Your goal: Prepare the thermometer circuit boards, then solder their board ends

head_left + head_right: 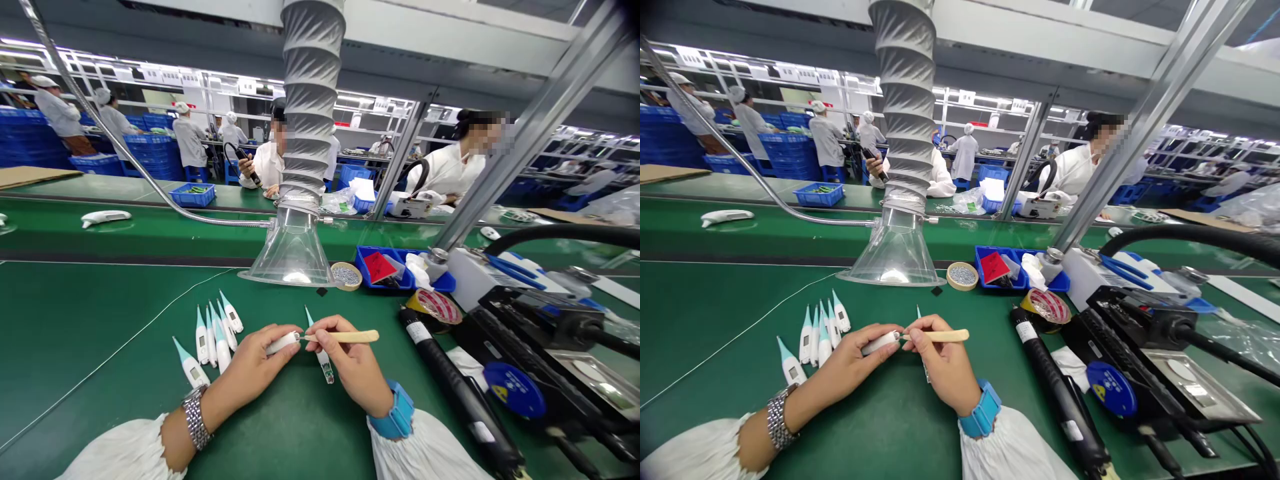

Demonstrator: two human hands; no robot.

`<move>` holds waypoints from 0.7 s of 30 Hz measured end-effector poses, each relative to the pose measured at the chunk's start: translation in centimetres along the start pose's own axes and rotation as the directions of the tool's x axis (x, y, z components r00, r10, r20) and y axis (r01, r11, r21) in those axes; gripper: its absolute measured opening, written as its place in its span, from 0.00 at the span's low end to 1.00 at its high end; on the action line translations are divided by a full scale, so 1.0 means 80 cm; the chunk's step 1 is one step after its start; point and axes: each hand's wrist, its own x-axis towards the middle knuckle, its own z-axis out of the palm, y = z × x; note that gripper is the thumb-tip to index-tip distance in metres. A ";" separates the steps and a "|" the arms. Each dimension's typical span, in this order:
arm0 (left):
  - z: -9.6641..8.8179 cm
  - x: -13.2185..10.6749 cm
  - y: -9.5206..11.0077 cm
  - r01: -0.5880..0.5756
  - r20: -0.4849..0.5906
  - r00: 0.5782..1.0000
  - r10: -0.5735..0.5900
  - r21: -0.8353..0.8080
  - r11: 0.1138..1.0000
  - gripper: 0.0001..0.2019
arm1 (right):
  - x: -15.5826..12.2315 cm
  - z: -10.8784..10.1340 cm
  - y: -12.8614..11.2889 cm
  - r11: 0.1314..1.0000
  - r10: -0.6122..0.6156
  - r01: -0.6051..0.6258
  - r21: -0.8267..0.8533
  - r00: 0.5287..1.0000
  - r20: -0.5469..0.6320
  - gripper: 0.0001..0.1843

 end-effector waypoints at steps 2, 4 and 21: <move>0.000 0.001 -0.001 -0.003 -0.010 1.000 0.003 -0.001 1.000 0.14 | 0.000 0.001 0.002 0.998 -0.038 0.037 -0.055 0.999 -0.004 0.12; 0.001 0.002 -0.003 -0.005 -0.019 1.000 0.005 0.006 1.000 0.14 | -0.001 0.002 0.005 0.983 -0.125 0.121 -0.140 0.992 -0.017 0.10; 0.004 0.008 -0.019 0.001 -0.148 0.989 0.004 0.036 0.999 0.14 | -0.011 0.020 0.023 0.622 -0.547 0.575 -0.532 0.805 0.231 0.15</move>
